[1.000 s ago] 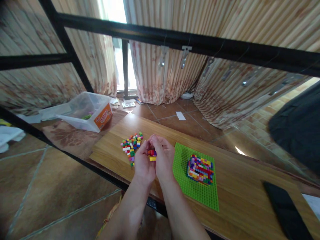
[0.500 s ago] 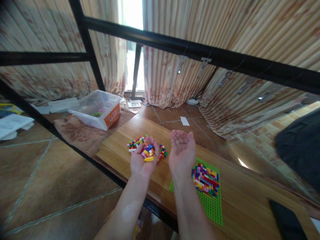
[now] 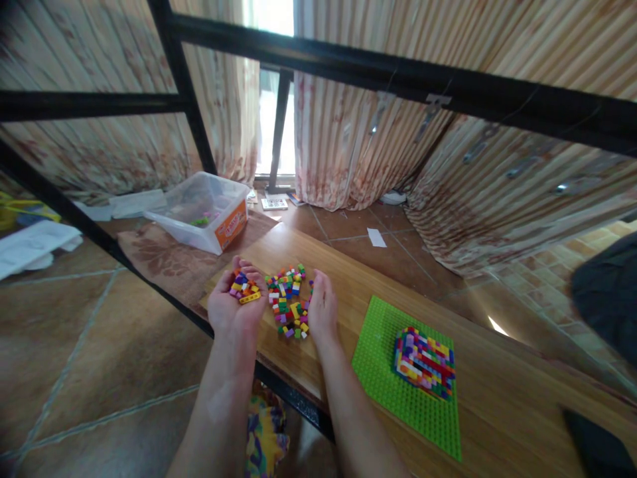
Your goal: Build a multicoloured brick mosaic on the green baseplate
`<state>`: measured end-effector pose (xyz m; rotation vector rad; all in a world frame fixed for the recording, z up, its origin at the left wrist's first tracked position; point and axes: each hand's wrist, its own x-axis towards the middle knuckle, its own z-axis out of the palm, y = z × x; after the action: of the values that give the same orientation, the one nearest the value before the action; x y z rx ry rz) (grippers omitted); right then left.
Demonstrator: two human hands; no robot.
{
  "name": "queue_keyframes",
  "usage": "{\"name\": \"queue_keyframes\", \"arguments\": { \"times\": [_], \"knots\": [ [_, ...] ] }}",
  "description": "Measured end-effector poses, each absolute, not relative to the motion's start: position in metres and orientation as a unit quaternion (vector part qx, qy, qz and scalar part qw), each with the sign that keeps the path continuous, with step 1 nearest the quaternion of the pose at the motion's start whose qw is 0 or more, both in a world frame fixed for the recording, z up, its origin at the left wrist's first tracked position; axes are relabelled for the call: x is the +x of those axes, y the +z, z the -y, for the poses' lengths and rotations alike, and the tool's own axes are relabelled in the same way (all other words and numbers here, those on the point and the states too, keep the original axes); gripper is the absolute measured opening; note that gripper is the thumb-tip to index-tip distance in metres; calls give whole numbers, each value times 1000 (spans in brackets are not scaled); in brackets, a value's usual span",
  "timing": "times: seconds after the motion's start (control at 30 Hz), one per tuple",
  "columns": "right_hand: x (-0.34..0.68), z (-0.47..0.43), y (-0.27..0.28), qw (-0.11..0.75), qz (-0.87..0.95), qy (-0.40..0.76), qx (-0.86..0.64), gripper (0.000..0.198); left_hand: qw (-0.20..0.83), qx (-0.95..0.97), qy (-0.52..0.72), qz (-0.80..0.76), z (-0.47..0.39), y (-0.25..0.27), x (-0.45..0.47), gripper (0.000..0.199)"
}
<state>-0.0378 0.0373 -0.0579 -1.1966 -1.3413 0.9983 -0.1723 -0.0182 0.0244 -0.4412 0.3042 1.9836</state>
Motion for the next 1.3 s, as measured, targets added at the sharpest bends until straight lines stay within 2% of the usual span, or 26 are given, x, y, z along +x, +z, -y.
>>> {"name": "queue_keyframes", "arguments": {
  "times": [0.17, 0.27, 0.37, 0.43, 0.53, 0.6, 0.8, 0.93, 1.0, 1.07, 1.3],
  "knots": [
    [-58, -41, -47, 537, 528, 496, -432, 54, 514, -147, 833, -145, 18, 23, -176, 41],
    [-48, -32, -37, 560, 512, 478, -443, 46, 501, -146, 838, -158, 18, 22, -180, 40],
    [-31, -2, -27, 542, 518, 453, -482, 32, 495, -166, 838, -157, 19, 23, -183, 39],
    [-22, 23, -24, 483, 536, 501, -478, 33, 498, -175, 836, -151, 19, 23, -184, 39],
    [-18, 48, -27, 339, 572, 607, -435, 39, 508, -163, 831, -158, 20, 25, -182, 39],
    [-21, 48, -30, 290, 580, 634, -421, 39, 512, -145, 828, -178, 19, 26, -178, 37],
    [-12, 22, -15, 403, 575, 579, -413, 38, 580, -112, 787, -175, 13, 31, -145, 35],
    [16, 30, 14, 485, 592, 466, -443, 17, 621, -93, 757, -180, 10, 35, -111, 32],
    [30, 37, 25, 489, 628, 415, -441, 11, 644, -93, 736, -186, 9, 36, -92, 31],
    [41, 42, 31, 473, 661, 382, -440, 15, 675, -91, 706, -195, 9, 36, -74, 33],
    [73, 49, 23, 496, 643, 356, -463, 5, 724, -41, 647, -236, 15, 35, -30, 34]
  ]
}}
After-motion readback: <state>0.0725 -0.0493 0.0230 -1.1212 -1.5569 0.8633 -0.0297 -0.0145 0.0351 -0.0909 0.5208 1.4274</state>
